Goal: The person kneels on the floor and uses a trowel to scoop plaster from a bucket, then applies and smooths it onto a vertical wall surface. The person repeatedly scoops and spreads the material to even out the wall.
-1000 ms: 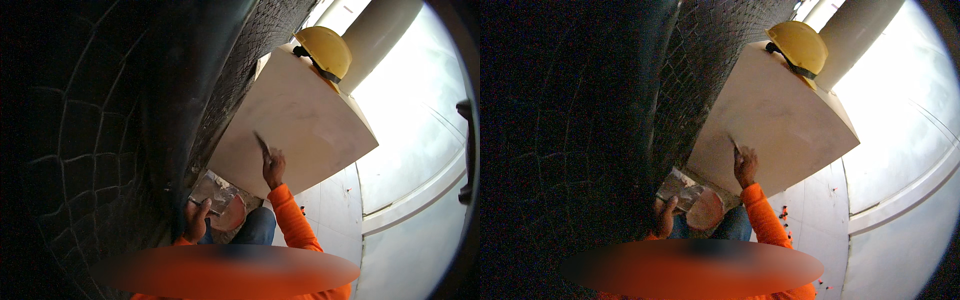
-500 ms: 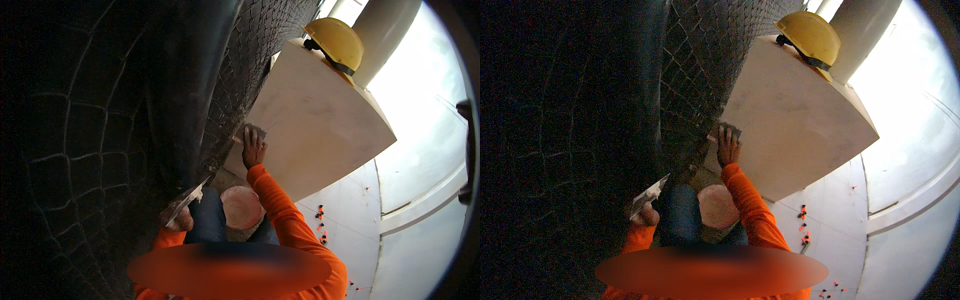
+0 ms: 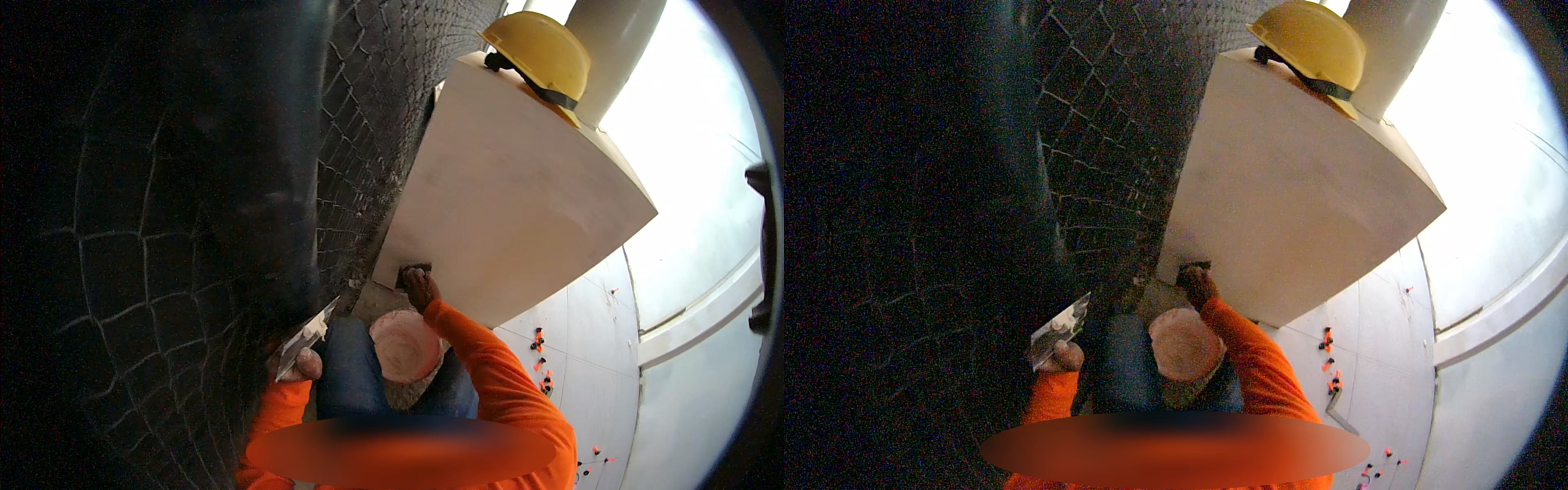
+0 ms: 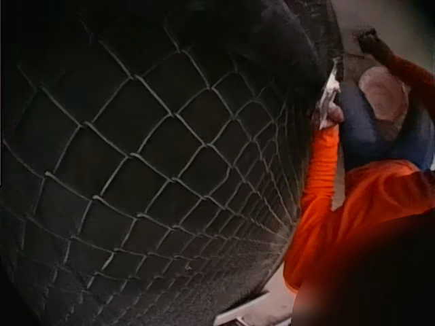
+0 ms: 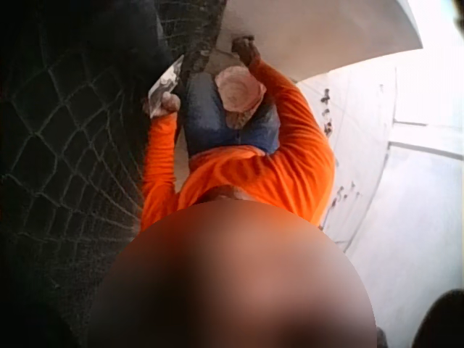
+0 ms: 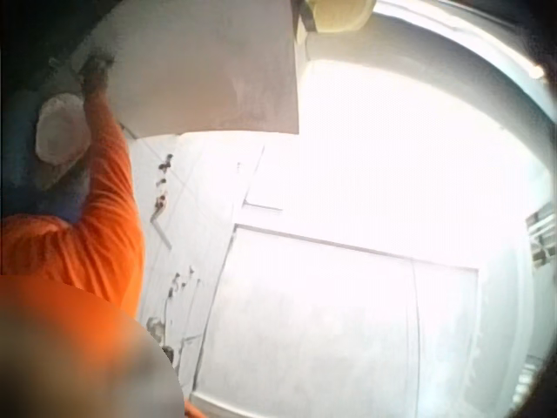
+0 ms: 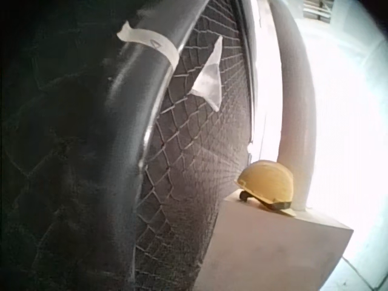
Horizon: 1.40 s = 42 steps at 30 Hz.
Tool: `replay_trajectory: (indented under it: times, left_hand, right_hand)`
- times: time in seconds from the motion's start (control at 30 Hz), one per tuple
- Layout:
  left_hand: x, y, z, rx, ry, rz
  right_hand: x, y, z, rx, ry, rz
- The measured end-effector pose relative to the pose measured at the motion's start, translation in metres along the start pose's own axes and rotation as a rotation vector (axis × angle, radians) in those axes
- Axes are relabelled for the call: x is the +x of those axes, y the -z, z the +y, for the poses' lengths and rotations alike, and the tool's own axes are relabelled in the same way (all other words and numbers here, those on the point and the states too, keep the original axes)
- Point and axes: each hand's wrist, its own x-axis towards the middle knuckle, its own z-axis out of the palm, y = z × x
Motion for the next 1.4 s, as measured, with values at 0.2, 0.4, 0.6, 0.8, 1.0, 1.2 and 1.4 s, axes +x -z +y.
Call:
replay_trajectory:
  times: [0.2,0.4,0.6,0.8,1.0,1.2,1.4]
  left_hand:
    - [0.012,0.004,0.000,0.078,-0.129,-0.091]
    - [0.036,-0.026,0.053,-0.294,0.323,-0.057]
    - [0.006,-0.054,0.079,-0.208,0.781,-0.491]
    - [-0.027,-0.096,0.065,-0.253,0.076,-0.551]
    - [-0.038,-0.103,0.043,-0.249,-0.036,-0.678]
    - [-0.051,-0.097,0.052,-0.229,0.390,-0.757]
    - [-0.038,-0.080,0.091,-1.005,1.523,-0.578]
  right_hand:
    - [-0.024,0.068,0.025,0.621,-0.446,0.343]
    - [-0.072,0.152,0.027,2.398,-0.736,0.316]
    - [-0.139,0.245,-0.017,2.915,-0.856,0.421]
    - [-0.165,0.264,-0.028,3.168,-0.880,0.125]
    - [-0.176,0.270,-0.011,3.101,-0.931,0.169]
    - [-0.198,0.263,0.001,2.888,-0.655,0.561]
    - [-0.209,0.221,0.029,1.676,-0.186,0.634]
